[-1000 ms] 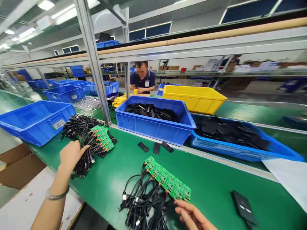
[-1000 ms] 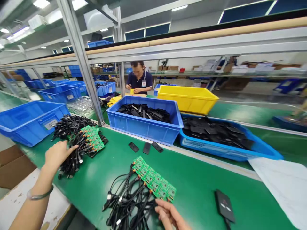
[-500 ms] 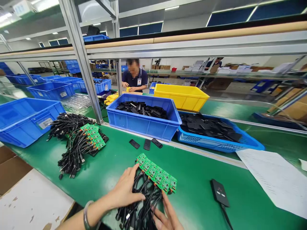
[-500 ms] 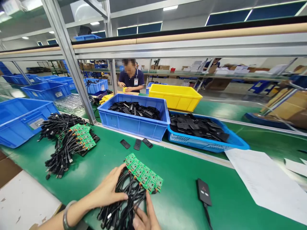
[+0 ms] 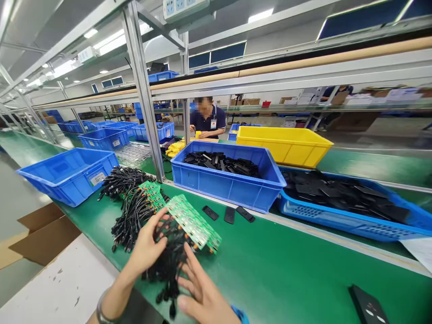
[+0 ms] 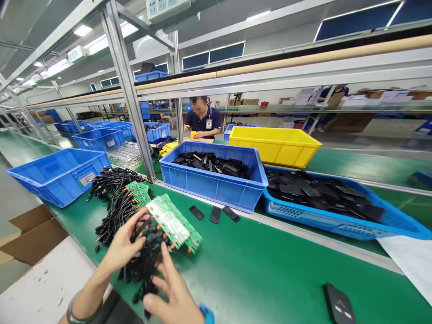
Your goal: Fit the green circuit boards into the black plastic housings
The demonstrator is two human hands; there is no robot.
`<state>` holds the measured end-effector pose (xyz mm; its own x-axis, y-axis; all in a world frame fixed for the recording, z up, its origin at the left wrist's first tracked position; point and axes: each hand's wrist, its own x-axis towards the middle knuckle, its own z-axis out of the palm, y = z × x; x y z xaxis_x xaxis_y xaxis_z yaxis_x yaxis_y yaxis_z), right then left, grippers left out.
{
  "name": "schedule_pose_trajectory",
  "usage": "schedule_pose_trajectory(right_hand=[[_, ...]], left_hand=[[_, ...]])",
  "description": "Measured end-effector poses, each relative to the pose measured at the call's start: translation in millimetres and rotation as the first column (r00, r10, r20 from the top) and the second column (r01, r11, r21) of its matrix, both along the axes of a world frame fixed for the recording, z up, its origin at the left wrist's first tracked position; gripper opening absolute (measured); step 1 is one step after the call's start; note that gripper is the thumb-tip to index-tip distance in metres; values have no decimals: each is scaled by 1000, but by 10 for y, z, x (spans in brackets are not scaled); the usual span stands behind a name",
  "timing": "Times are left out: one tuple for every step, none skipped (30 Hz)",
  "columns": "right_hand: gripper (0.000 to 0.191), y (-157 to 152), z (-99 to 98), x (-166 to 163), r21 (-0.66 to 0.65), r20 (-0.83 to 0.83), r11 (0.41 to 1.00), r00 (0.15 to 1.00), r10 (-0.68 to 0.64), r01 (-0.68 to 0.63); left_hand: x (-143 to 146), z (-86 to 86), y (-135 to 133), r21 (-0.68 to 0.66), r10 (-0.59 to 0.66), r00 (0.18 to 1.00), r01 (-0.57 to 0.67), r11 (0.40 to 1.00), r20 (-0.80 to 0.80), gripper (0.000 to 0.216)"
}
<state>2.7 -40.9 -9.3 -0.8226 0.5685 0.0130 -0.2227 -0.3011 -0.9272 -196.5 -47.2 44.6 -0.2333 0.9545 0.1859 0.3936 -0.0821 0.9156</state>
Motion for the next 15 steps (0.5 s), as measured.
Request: schedule_pose_trajectory(right_hand=[[114,67,61,-148,41,22,999,999,29,-30],[116,131,104,-287,77,57,995,996,62,-66],[116,186,130,-407,128,123,987,989,84,-100],[113,227,142,-501,191,208,972,973,98,-139],[109,251,145,-562,262,290,948,952,101,-180],[104,260,142,-584,337,365,914,926,93,-225],[98,254,138,-565,403,422,874,902,84,-270],[92,239,136,-505,451,463,836,883,78,-311],[86,219,138,-408,481,493,805,866,78,-346],[80,197,145,-279,496,517,786,853,75,-370],[74,177,156,-124,504,535,779,843,57,-373],[69,160,172,49,512,546,783,837,20,-352],[64,147,190,234,526,552,790,833,-37,-314],[59,137,208,425,549,554,794,825,-113,-261],[56,131,222,618,581,555,788,807,-202,-202]], left_hand=[[-146,16,14,38,58,996,-55,998,-72,69],[-289,11,32,75,120,979,-109,991,-163,68],[-425,-15,51,105,176,947,-153,983,-269,69],[-551,-55,70,128,228,897,-193,973,-378,69],[-665,-107,87,134,264,832,-227,965,-489,70],[-765,-165,99,119,276,756,-257,959,-594,69],[-848,-222,105,96,277,672,-294,951,-687,67],[-913,-276,107,71,260,590,-324,943,-765,65],[-961,-320,105,48,232,516,-345,938,-825,63],[-992,-352,101,33,204,453,-358,933,-868,62],[-1008,-370,98,25,181,407,-360,933,-896,61],[-1015,-375,99,27,170,377,-356,934,-910,59],[-1017,-369,110,40,177,367,-352,935,-913,57],[-1018,-355,132,61,199,376,-348,936,-905,53],[-1024,-339,168,95,236,407,-338,936,-882,52]])
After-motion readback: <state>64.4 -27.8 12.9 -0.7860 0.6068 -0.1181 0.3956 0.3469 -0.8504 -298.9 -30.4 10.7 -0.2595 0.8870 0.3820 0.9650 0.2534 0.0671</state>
